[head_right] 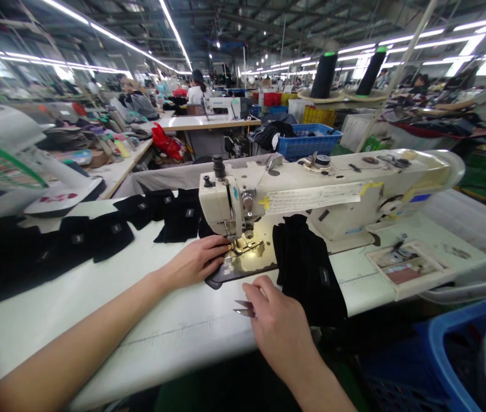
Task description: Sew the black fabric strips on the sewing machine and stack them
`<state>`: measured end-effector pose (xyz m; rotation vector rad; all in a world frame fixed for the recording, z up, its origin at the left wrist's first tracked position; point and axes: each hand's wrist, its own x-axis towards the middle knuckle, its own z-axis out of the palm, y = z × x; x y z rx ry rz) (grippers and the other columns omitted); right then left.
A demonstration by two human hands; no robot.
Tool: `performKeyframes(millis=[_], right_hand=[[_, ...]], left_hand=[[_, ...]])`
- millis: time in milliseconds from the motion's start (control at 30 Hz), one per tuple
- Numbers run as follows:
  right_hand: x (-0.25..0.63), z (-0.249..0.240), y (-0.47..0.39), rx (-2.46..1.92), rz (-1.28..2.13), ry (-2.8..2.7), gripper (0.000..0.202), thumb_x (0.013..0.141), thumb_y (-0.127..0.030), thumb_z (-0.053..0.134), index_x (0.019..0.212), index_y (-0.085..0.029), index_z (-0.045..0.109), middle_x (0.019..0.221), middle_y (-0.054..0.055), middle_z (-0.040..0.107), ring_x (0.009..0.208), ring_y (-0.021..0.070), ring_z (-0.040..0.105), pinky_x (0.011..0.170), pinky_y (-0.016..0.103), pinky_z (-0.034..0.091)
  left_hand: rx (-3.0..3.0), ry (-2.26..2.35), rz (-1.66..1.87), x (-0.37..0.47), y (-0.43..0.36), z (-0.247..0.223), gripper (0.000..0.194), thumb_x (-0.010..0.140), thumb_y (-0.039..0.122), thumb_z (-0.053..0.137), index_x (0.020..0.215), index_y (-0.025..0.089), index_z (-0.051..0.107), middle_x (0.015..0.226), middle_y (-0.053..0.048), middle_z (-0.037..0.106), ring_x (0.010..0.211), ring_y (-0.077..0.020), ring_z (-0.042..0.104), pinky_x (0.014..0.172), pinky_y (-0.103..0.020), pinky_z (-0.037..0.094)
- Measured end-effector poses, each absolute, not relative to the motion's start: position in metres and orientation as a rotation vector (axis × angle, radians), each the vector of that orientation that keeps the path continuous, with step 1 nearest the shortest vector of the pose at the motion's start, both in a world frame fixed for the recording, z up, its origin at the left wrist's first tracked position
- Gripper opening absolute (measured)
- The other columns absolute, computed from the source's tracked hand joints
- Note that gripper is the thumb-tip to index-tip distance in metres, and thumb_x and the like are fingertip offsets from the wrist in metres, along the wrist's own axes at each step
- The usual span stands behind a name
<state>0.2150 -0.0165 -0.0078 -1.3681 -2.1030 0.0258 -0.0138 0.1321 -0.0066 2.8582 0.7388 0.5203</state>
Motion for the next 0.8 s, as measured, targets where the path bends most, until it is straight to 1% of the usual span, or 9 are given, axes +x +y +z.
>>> performKeyframes(millis=[167, 200, 267, 333, 400, 500, 633, 700, 800], right_hand=[[0.23, -0.005, -0.022, -1.432, -0.011, -2.047, 0.037, 0.087, -0.003, 0.042, 0.113, -0.018, 0.064, 0.103, 0.006, 0.067, 0.075, 0.014, 0.069, 0.063, 0.022, 0.054], [0.235, -0.004, -0.025, -1.472, -0.057, -1.988, 0.032, 0.092, -0.007, 0.044, 0.113, -0.019, 0.065, 0.104, 0.006, 0.067, 0.074, 0.0137, 0.07, 0.063, 0.022, 0.054], [0.248, -0.004, -0.031, -1.575, -0.179, -1.849, 0.021, 0.098, -0.023, 0.051, 0.114, -0.02, 0.065, 0.105, 0.006, 0.066, 0.073, 0.0142, 0.07, 0.061, 0.023, 0.055], [0.265, -0.005, -0.04, -1.706, -0.238, -1.769, 0.029, 0.097, -0.039, 0.058, 0.119, -0.022, 0.062, 0.112, 0.007, 0.065, 0.077, 0.017, 0.071, 0.059, 0.025, 0.056], [0.283, -0.008, -0.048, -1.826, -0.196, -1.794, 0.042, 0.093, -0.045, 0.06, 0.128, -0.022, 0.056, 0.122, 0.009, 0.062, 0.078, 0.0197, 0.072, 0.059, 0.029, 0.059], [0.306, -0.014, -0.058, -1.906, -0.129, -1.93, 0.045, 0.09, -0.036, 0.059, 0.132, -0.022, 0.051, 0.129, 0.01, 0.061, 0.074, 0.0208, 0.073, 0.059, 0.034, 0.062], [0.322, -0.022, -0.064, -1.854, -0.111, -2.067, 0.034, 0.087, -0.024, 0.054, 0.12, -0.02, 0.058, 0.132, 0.011, 0.064, 0.075, 0.0218, 0.075, 0.053, 0.034, 0.061], [0.327, -0.022, -0.065, -1.788, -0.05, -2.064, 0.027, 0.09, -0.022, 0.05, 0.115, -0.02, 0.062, 0.132, 0.01, 0.066, 0.085, 0.0227, 0.076, 0.062, 0.034, 0.064], [0.334, -0.018, -0.064, -1.712, 0.151, -1.968, 0.027, 0.096, -0.025, 0.049, 0.112, -0.023, 0.07, 0.125, 0.006, 0.071, 0.106, 0.0221, 0.072, 0.089, 0.036, 0.061]], left_hand=[[2.835, 0.817, 0.534, -0.014, 0.132, -0.01, 0.033, 0.101, 0.025, 0.045, 0.125, 0.015, 0.065, 0.133, -0.014, 0.059, 0.123, -0.0254, 0.058, 0.107, -0.041, 0.051], [2.824, 0.841, 0.543, -0.014, 0.132, -0.011, 0.033, 0.101, 0.026, 0.046, 0.126, 0.015, 0.064, 0.135, -0.014, 0.058, 0.125, -0.0257, 0.057, 0.108, -0.041, 0.05], [2.802, 0.9, 0.563, -0.014, 0.133, -0.013, 0.034, 0.099, 0.026, 0.049, 0.129, 0.014, 0.062, 0.139, -0.015, 0.055, 0.128, -0.0271, 0.055, 0.11, -0.043, 0.049], [2.802, 0.937, 0.572, -0.014, 0.136, -0.014, 0.038, 0.098, 0.027, 0.051, 0.133, 0.014, 0.059, 0.139, -0.016, 0.056, 0.129, -0.029, 0.055, 0.111, -0.047, 0.047], [2.825, 0.934, 0.56, -0.015, 0.138, -0.015, 0.039, 0.099, 0.029, 0.05, 0.134, 0.014, 0.059, 0.137, -0.016, 0.059, 0.131, -0.0306, 0.054, 0.113, -0.05, 0.046], [2.848, 0.916, 0.523, -0.016, 0.137, -0.016, 0.04, 0.1, 0.032, 0.048, 0.134, 0.014, 0.061, 0.14, -0.016, 0.059, 0.135, -0.032, 0.052, 0.114, -0.051, 0.044], [2.816, 0.875, 0.493, -0.02, 0.113, -0.011, 0.042, 0.1, 0.032, 0.049, 0.137, 0.017, 0.06, 0.148, -0.014, 0.053, 0.138, -0.0315, 0.05, 0.113, -0.053, 0.044], [2.794, 0.82, 0.473, -0.027, 0.09, -0.005, 0.042, 0.099, 0.03, 0.052, 0.139, 0.022, 0.059, 0.148, -0.011, 0.054, 0.137, -0.0298, 0.052, 0.113, -0.052, 0.045], [2.808, 0.78, 0.402, -0.05, 0.049, 0.002, 0.043, 0.096, 0.03, 0.056, 0.138, 0.031, 0.06, 0.146, -0.005, 0.056, 0.131, -0.0287, 0.057, 0.108, -0.047, 0.051]])
